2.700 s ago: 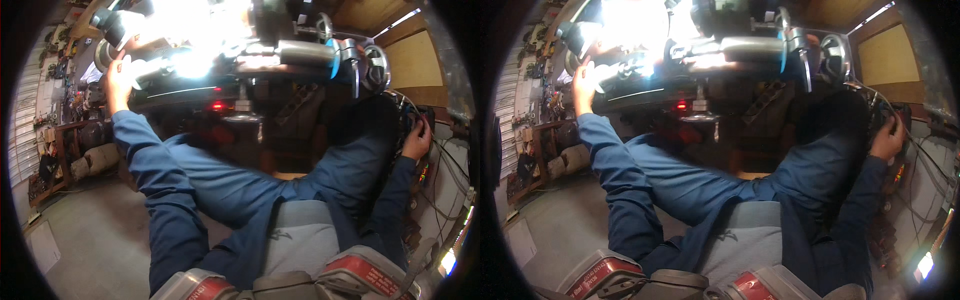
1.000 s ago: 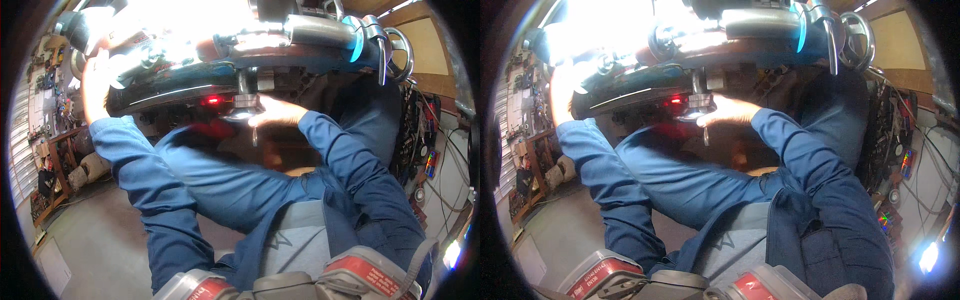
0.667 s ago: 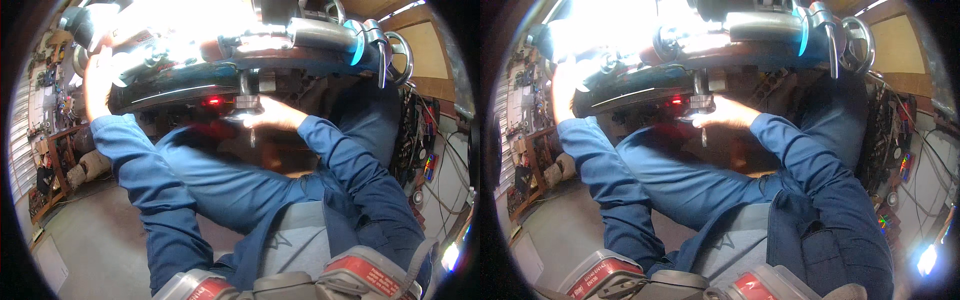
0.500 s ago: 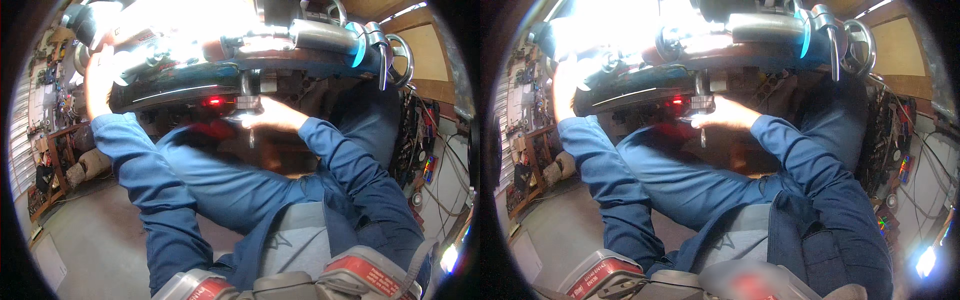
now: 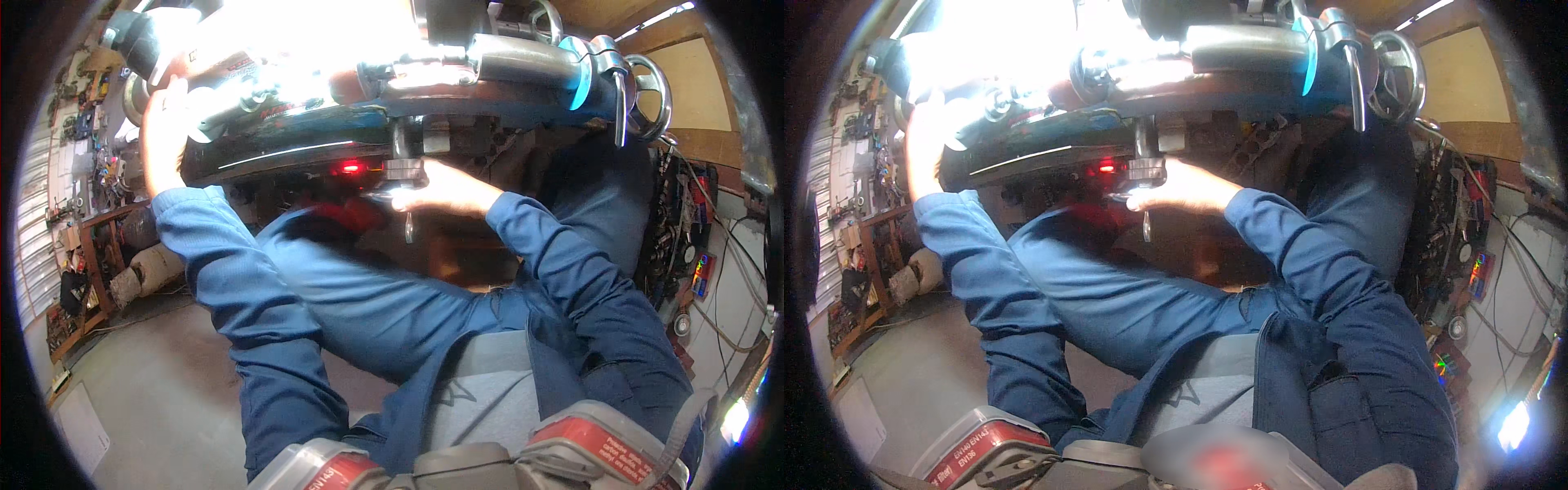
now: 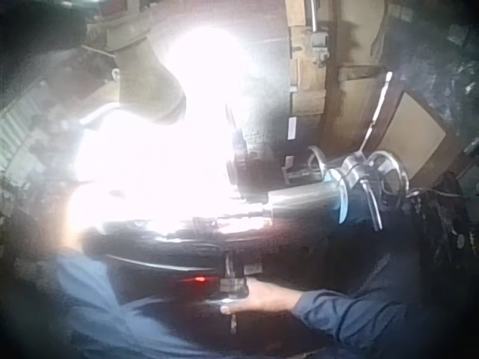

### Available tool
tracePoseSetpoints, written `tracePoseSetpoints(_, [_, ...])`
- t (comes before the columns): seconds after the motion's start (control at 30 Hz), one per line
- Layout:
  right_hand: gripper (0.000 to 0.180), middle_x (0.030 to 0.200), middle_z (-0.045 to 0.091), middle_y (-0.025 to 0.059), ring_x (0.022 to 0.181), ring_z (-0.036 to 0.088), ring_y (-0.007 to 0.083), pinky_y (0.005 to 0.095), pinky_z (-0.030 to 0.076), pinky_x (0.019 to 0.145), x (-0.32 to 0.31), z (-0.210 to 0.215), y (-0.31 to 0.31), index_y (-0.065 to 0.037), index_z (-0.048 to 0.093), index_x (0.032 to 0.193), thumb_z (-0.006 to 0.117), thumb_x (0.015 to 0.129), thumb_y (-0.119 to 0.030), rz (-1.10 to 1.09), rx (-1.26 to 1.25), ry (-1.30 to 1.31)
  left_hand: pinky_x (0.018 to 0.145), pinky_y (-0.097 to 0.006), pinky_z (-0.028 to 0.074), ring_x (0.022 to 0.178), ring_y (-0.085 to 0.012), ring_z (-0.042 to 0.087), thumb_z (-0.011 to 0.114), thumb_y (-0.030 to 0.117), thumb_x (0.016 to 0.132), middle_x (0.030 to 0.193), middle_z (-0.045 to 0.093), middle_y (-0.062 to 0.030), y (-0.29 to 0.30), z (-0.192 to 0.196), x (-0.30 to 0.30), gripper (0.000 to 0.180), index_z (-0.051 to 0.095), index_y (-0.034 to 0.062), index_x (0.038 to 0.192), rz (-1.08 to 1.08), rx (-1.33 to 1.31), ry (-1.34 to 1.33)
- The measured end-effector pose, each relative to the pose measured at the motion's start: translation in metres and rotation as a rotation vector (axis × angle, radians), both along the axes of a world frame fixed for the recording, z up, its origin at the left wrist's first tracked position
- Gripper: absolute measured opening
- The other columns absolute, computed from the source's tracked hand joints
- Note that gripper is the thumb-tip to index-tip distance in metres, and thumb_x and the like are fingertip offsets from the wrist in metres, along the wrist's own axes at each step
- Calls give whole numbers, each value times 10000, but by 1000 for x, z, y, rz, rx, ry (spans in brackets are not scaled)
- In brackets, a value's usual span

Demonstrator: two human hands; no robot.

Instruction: Grinding and polishing a metal mechanical component using a stationary grinding machine, followed by measuring with a caliper.

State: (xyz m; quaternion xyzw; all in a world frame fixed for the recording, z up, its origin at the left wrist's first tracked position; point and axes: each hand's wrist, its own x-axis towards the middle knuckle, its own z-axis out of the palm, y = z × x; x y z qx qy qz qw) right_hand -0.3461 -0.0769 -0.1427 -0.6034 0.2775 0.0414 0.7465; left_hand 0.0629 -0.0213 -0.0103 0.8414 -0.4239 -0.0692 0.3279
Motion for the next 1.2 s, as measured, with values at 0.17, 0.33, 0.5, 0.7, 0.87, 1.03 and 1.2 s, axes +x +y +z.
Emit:
tracePoseSetpoints(0.17, [643, 1163, 619, 130, 1102, 554, 238, 351, 406, 995, -1, -3, 0, -36, 563, 1199, 804, 728, -400, 6, 43, -78, 707, -306, 473, 753, -143, 586, 598, 395, 920, 815, 644, -81, -5, 2, 3, 404, 642, -7, 935, 62, 171, 26])
tracePoseSetpoints(0.33, [613, 1137, 640, 110, 1069, 577, 215, 348, 415, 989, 0, -7, 0, -30, 548, 1219, 794, 753, -343, 20, 88, -120, 724, -325, 473, 776, -166, 599, 584, 463, 912, 826, 656, -108, -7, 7, -7, 472, 651, -3, 933, 116, 200, 4])
tracePoseSetpoints(0.5, [668, 1228, 600, 173, 1165, 552, 258, 362, 404, 1026, -2, 26, 6, 14, 456, 1320, 741, 817, -319, -20, -14, -29, 666, -312, 508, 755, -148, 646, 620, 350, 915, 838, 688, -116, 1, 8, -24, 381, 647, -29, 945, -17, -81, 19])
tracePoseSetpoints(0.7, [603, 1139, 648, 215, 1010, 662, 311, 353, 510, 897, -67, 135, -21, 49, 493, 1295, 743, 806, -203, 46, -880, -183, 673, -326, 522, 742, -199, 680, 643, 294, 883, 844, 702, -146, 5, 9, -26, 302, 647, -1, 951, -13, -75, -125])
tracePoseSetpoints(0.87, [365, 1221, 601, 173, 1129, 572, 282, 362, 431, 966, -126, 169, -66, 41, 534, 1245, 514, 969, -197, -937, -1301, -292, 595, -319, 479, 618, -149, 600, 703, 315, 829, 706, 651, -115, 4, 11, -34, 295, 643, 27, 859, 105, -58, -87])
tracePoseSetpoints(1.03, [493, 1281, 552, 220, 1164, 548, 314, 367, 432, 955, -157, 139, -96, 26, 395, 1387, 447, 1003, -277, -686, -1466, 115, 611, -329, 482, 626, -180, 615, 706, 335, 835, 714, 658, -118, 2, 7, -36, 298, 658, 41, 821, 121, -141, -248])
tracePoseSetpoints(1.2, [485, 1183, 575, 268, 1002, 568, 424, 447, 448, 846, -158, 118, -89, 15, 403, 1385, 437, 993, -270, -697, -1811, 204, 658, -350, 495, 682, -242, 642, 679, 358, 847, 768, 674, -129, -1, -3, -31, 307, 675, 51, 839, 131, -170, -305])
